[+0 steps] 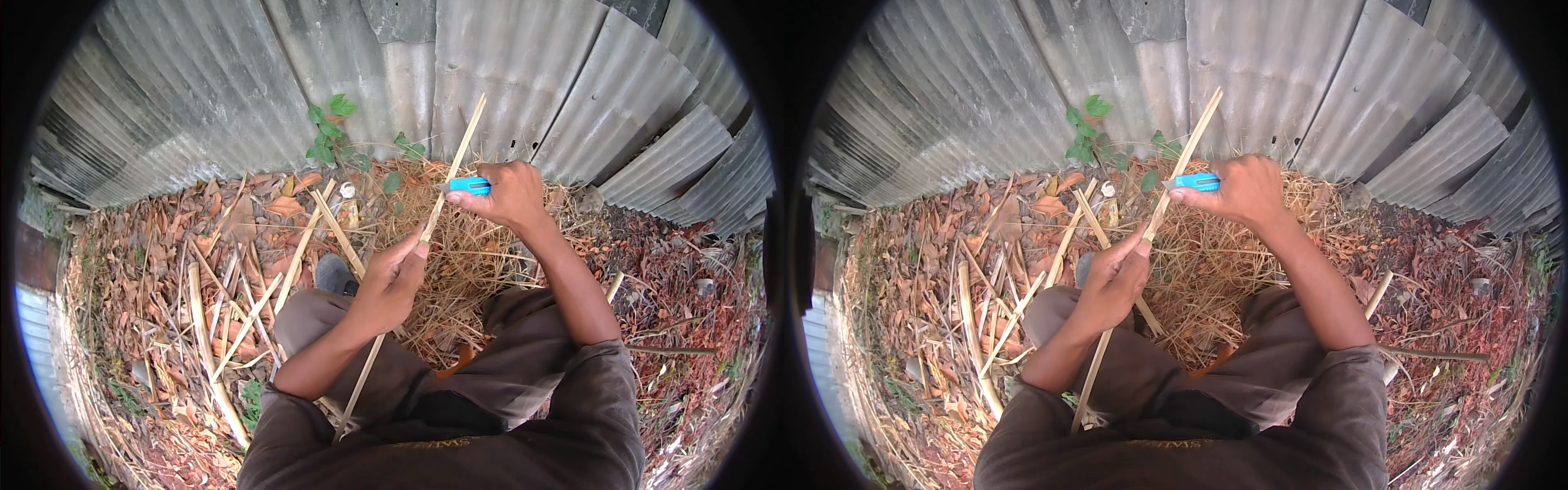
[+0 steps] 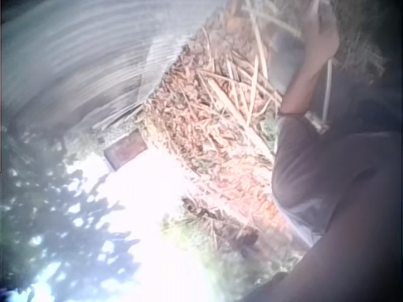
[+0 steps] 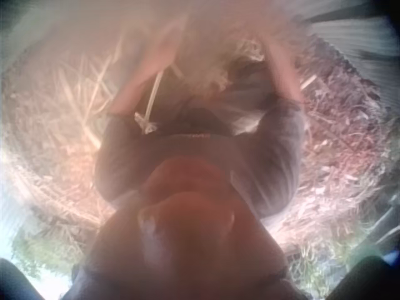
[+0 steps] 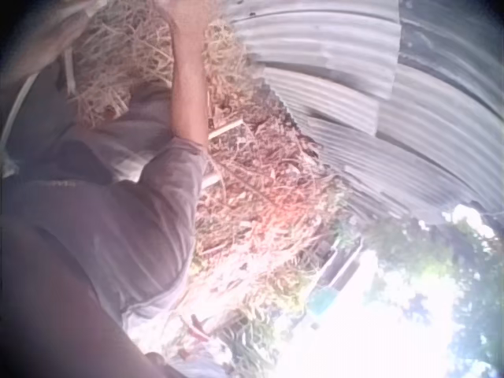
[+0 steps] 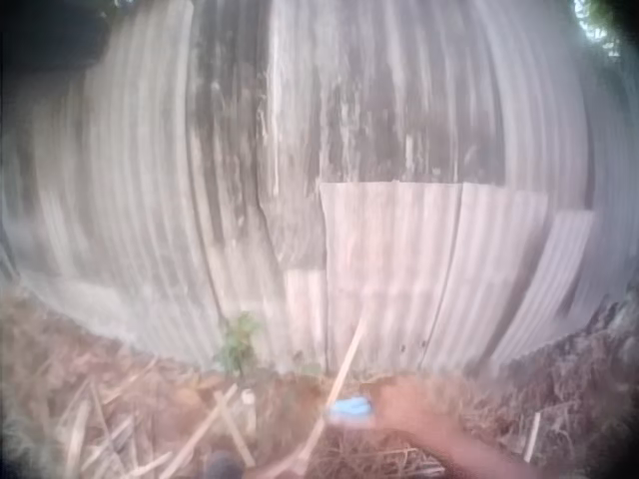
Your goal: The person sits on the ground and uses a machete to split a long bamboo stalk into thin strips. They then use a blue utility knife to further shave and refine the edges of the bamboo strips.
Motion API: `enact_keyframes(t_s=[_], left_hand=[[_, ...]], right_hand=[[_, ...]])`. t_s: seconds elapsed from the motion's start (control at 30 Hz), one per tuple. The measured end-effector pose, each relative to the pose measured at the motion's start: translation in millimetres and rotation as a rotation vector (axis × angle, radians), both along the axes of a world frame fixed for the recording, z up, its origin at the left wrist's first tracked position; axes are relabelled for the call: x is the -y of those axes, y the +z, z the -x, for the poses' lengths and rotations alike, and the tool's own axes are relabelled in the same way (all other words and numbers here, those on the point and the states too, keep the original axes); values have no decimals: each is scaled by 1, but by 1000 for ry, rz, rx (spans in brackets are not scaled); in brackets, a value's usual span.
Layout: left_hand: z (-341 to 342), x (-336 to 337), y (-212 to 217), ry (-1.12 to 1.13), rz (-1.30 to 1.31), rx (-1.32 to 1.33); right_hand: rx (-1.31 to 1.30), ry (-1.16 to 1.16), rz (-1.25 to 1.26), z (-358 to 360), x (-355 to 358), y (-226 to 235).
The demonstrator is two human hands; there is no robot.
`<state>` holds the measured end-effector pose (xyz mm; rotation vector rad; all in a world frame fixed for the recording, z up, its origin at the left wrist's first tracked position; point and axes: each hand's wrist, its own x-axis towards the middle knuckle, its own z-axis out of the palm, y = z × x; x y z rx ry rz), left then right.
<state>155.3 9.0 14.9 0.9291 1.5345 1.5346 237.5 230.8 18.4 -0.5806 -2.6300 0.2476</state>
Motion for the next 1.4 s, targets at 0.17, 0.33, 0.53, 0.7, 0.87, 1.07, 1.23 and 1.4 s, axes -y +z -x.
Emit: enact_keyframes(t_s=[0.17, 0.33, 0.53, 0.7, 0.87, 1.07, 1.23, 1.4], left_hand=[[-5, 5, 5, -63, 11, 133], [2, 10, -1, -78, 4, 125], [2, 12, -1, -58, 2, 13], [1, 12, 10, -79, -13, 97], [-29, 28, 6, -300, -116, 15], [2, 4, 18, -201, 78, 152], [7, -3, 18, -108, 123, 233], [6, -6, 15, -117, 108, 259]], right_hand=[[-32, -226, 65, 7, -37, -4], [8, -175, 83, 2, -15, -3], [-77, 53, -44, 3, 0, -4], [-129, -93, -72, 11, -16, -7], [-4, -675, 272, -24, -123, -7], [-63, -689, 382, -44, -132, -25], [-63, -187, 269, -20, -39, 10], [69, 113, 52, -12, 10, 15]])
